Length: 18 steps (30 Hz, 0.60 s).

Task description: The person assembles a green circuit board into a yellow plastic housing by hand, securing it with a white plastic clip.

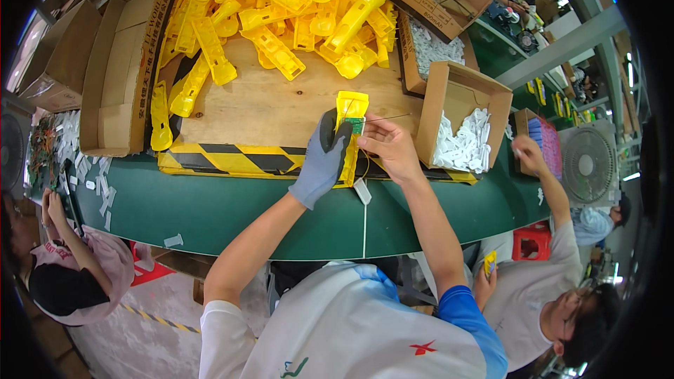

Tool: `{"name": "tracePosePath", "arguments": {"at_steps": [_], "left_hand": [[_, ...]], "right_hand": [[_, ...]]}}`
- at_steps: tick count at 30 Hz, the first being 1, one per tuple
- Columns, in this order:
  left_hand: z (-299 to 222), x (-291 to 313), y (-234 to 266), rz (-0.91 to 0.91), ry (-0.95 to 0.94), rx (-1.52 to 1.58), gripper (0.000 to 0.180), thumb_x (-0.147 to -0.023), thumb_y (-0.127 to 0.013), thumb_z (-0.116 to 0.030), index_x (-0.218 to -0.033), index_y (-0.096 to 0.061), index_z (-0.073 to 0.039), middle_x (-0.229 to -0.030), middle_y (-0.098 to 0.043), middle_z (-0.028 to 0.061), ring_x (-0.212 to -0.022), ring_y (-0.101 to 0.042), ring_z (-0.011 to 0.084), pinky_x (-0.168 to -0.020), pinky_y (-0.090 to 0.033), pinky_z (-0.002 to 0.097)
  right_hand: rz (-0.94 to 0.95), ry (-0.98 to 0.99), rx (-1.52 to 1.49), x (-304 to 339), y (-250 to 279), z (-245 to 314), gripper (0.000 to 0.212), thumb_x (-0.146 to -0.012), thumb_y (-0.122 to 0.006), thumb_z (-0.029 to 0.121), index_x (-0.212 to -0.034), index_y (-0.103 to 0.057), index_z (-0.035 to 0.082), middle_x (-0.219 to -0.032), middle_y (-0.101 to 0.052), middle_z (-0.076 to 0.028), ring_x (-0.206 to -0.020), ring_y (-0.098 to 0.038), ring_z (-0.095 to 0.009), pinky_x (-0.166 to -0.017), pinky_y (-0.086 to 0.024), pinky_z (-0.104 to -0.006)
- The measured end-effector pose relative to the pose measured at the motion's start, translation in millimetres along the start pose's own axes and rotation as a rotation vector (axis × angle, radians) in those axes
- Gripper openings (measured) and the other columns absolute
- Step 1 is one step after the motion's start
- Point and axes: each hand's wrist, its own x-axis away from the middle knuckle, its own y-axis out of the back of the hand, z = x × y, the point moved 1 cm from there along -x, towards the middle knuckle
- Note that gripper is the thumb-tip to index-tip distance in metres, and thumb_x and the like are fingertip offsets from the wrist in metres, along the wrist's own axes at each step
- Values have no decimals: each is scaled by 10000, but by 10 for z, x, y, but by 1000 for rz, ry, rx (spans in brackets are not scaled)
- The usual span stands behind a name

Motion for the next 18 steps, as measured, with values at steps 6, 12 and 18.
{"name": "tracePosePath", "arguments": {"at_steps": [6, 12, 18], "left_hand": [[-96, 65, -124, -147, -28, -182, 538, -995, -460, -90, -1497, -271, -52, -1068, -642, 147, -899, -591, 163, -804, -496, 313], [-97, 2, -63, 2, -10, -370, 516, -966, -476, -102, -1456, -317, -63, -1065, -646, 249, -934, -646, 421, -780, -514, 414], [-51, 17, -48, 33, -70, -438, 286, -936, -479, -46, -1221, -478, -25, -1022, -646, 237, -918, -641, 424, -780, -515, 417]], "right_hand": [[-22, -16, -17, -18, -23, -66, 475, -843, -710, -39, -1286, -546, -82, -1120, -667, -145, -1004, -649, -158, -915, -529, -278], [-14, -37, -21, 18, 32, -102, 446, -848, -693, -52, -1274, -563, -76, -1104, -671, -128, -972, -648, -151, -880, -530, -268], [-10, 93, 79, 116, -66, -180, 448, -901, -642, -47, -1332, -523, -72, -1195, -651, -146, -1025, -642, -151, -956, -499, -280]]}}
